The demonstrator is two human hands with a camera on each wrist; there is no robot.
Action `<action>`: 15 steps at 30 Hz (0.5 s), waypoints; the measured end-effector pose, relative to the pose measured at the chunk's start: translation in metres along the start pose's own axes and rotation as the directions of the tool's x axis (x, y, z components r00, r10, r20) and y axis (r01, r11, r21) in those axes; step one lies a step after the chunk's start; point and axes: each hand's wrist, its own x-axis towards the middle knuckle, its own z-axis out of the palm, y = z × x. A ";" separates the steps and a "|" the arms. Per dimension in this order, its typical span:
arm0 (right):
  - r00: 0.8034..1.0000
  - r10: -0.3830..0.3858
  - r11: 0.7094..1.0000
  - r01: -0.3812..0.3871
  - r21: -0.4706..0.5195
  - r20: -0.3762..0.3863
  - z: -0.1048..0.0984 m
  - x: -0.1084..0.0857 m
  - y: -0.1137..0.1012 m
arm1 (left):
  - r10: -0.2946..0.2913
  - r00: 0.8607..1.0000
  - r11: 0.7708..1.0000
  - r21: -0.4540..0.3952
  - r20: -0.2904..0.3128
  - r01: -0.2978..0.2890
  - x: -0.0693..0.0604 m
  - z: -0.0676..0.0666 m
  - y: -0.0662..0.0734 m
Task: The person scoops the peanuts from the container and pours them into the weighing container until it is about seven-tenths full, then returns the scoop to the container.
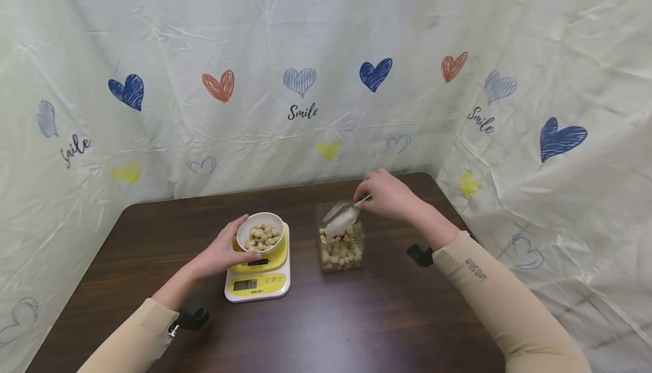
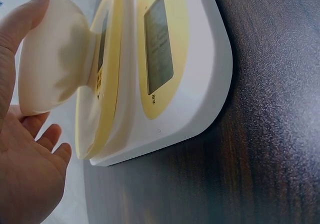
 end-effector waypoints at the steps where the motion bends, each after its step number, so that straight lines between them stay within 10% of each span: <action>1: 1.000 -0.005 1.000 0.005 -0.008 0.005 0.002 0.001 -0.001 | 0.000 1.000 1.000 -0.001 0.000 0.000 0.000 0.000 0.000; 15: 0.994 -0.100 0.993 0.103 -0.061 0.043 0.033 0.012 -0.001 | 0.000 1.000 1.000 -0.020 0.002 0.000 0.000 0.004 0.001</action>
